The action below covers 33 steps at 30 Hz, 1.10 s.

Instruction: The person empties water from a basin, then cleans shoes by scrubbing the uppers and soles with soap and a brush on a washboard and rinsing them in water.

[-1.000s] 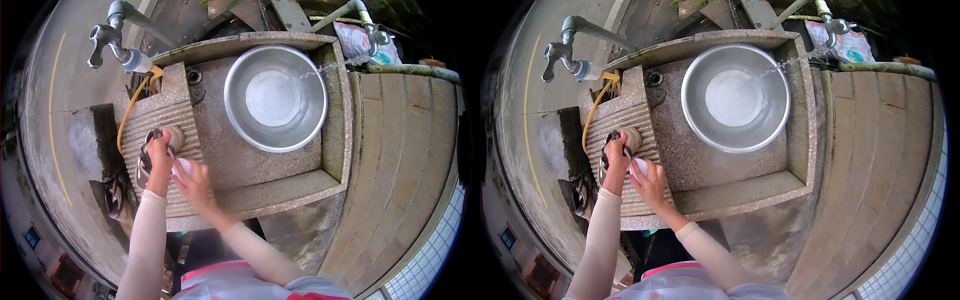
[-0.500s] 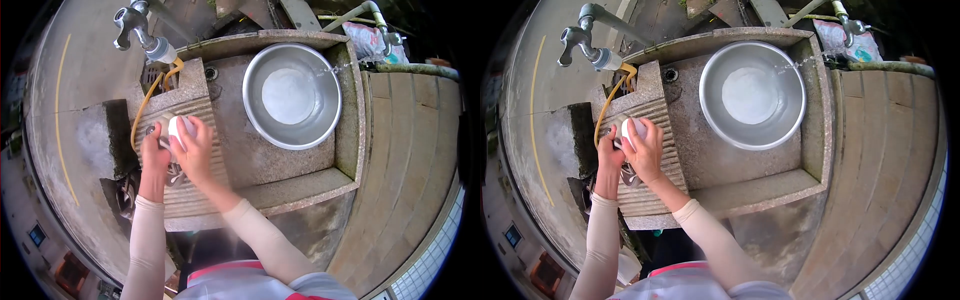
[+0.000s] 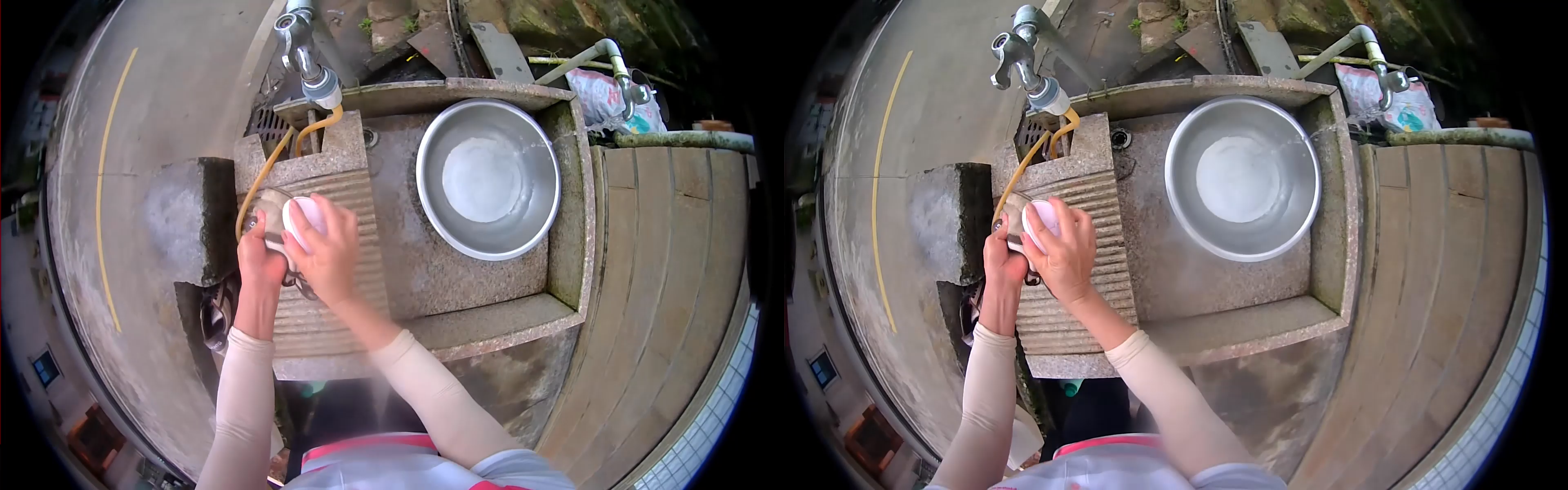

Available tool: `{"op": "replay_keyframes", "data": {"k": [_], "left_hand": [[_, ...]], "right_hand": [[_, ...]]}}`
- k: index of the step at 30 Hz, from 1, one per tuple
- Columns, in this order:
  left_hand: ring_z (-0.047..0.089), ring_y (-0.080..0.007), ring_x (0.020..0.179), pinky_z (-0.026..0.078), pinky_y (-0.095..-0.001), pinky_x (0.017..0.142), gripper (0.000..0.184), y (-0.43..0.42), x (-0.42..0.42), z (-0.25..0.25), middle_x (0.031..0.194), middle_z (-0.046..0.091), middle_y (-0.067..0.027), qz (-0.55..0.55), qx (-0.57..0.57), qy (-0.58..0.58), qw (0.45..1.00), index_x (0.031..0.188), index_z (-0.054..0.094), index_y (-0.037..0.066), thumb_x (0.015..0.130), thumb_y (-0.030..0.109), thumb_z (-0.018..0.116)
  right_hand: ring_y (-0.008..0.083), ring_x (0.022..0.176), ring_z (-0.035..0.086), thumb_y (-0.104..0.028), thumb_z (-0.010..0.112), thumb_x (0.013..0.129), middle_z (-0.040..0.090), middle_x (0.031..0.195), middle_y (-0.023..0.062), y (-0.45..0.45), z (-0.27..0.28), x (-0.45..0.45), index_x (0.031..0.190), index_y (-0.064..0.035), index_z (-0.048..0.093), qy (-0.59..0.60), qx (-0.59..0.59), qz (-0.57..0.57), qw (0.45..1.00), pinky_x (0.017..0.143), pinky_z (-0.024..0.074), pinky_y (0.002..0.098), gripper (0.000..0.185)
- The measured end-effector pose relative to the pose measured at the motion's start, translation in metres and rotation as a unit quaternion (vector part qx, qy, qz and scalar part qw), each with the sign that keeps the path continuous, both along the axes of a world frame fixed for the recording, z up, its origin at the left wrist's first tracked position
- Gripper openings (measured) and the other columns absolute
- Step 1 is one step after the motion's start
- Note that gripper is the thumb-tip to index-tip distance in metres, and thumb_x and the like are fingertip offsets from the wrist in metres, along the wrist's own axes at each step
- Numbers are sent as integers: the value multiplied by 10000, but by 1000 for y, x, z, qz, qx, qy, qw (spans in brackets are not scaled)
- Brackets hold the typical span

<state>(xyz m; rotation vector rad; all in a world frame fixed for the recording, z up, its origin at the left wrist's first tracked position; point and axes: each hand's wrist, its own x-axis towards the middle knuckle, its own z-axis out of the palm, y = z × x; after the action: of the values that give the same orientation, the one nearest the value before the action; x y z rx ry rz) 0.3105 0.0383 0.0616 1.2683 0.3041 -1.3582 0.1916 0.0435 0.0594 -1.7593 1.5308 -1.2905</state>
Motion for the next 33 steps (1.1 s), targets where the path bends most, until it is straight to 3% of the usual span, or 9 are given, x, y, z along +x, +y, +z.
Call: {"op": "replay_keyframes", "data": {"k": [6, 13, 17, 19, 22, 26, 28, 31, 33], "left_hand": [[556, -298, 1135, 455, -442, 977, 336, 9, 20, -12, 1231, 547, -173, -4, -17, -21, 1000, 1276, 461, -52, 973, 83, 404], [572, -304, 1091, 467, -452, 960, 322, 8, 8, -20, 1193, 566, -178, -40, -89, -7, 995, 1226, 495, -85, 995, 122, 408], [607, -256, 933, 511, -417, 833, 212, 7, -20, -23, 1047, 609, -129, -8, -35, -29, 999, 1078, 559, -22, 987, 161, 503], [611, -197, 890, 519, -376, 769, 142, 8, -43, -10, 997, 611, -83, -27, -49, -108, 993, 1036, 561, 8, 979, 128, 512], [615, -175, 880, 515, -340, 752, 107, 15, -45, -9, 968, 615, -74, -56, -85, -90, 991, 1031, 561, 9, 959, 83, 534], [613, -177, 883, 527, -356, 779, 85, 40, -80, -10, 960, 620, -74, -79, -71, -115, 988, 1014, 558, 9, 957, 57, 519], [609, -175, 867, 520, -334, 746, 69, 52, -85, -8, 958, 612, -67, -65, -55, -109, 990, 1005, 554, 21, 960, 55, 514], [604, -177, 844, 522, -327, 728, 75, 53, -86, -14, 936, 598, -69, -19, -64, -115, 991, 1006, 544, 24, 969, 74, 501], [606, -173, 837, 524, -327, 720, 85, 54, -76, -28, 955, 608, -76, -48, -68, -147, 986, 1023, 538, 27, 972, 78, 493]], "right_hand": [[259, 904, 501, -227, 750, 657, 584, 1089, 12, -53, 27, 29, 1043, -199, 720, 61, -18, 65, 996, 745, 439, 378, 388], [273, 923, 500, -201, 751, 669, 578, 1176, 28, -25, 24, 7, 1071, -210, 714, 58, -63, 31, 996, 781, 446, 379, 403], [294, 940, 511, -166, 763, 656, 568, 1229, 73, 34, -10, -32, 1144, -217, 681, -10, -1, 12, 1000, 822, 461, 390, 498], [286, 920, 513, -200, 760, 670, 575, 1209, 67, 22, -3, -39, 1122, -218, 694, 34, -27, 9, 999, 793, 461, 387, 457], [276, 906, 516, -254, 738, 702, 588, 1176, 55, -14, 24, -38, 1082, -219, 711, 96, -55, 19, 994, 759, 457, 392, 383], [292, 938, 529, -279, 734, 695, 601, 1188, 37, -67, 33, -31, 1056, -217, 725, 197, 159, 160, 954, 809, 473, 389, 366], [291, 929, 532, -297, 728, 696, 603, 1197, 27, -73, 20, -44, 1050, -224, 727, 198, 307, 258, 894, 799, 474, 383, 362], [291, 928, 528, -280, 739, 689, 601, 1198, 35, -9, 25, -64, 1069, -209, 722, 146, 67, 129, 978, 800, 476, 374, 387], [288, 920, 520, -245, 749, 679, 595, 1190, 39, 28, 32, -70, 1084, -196, 717, 137, 45, 105, 984, 799, 476, 368, 409]]}}
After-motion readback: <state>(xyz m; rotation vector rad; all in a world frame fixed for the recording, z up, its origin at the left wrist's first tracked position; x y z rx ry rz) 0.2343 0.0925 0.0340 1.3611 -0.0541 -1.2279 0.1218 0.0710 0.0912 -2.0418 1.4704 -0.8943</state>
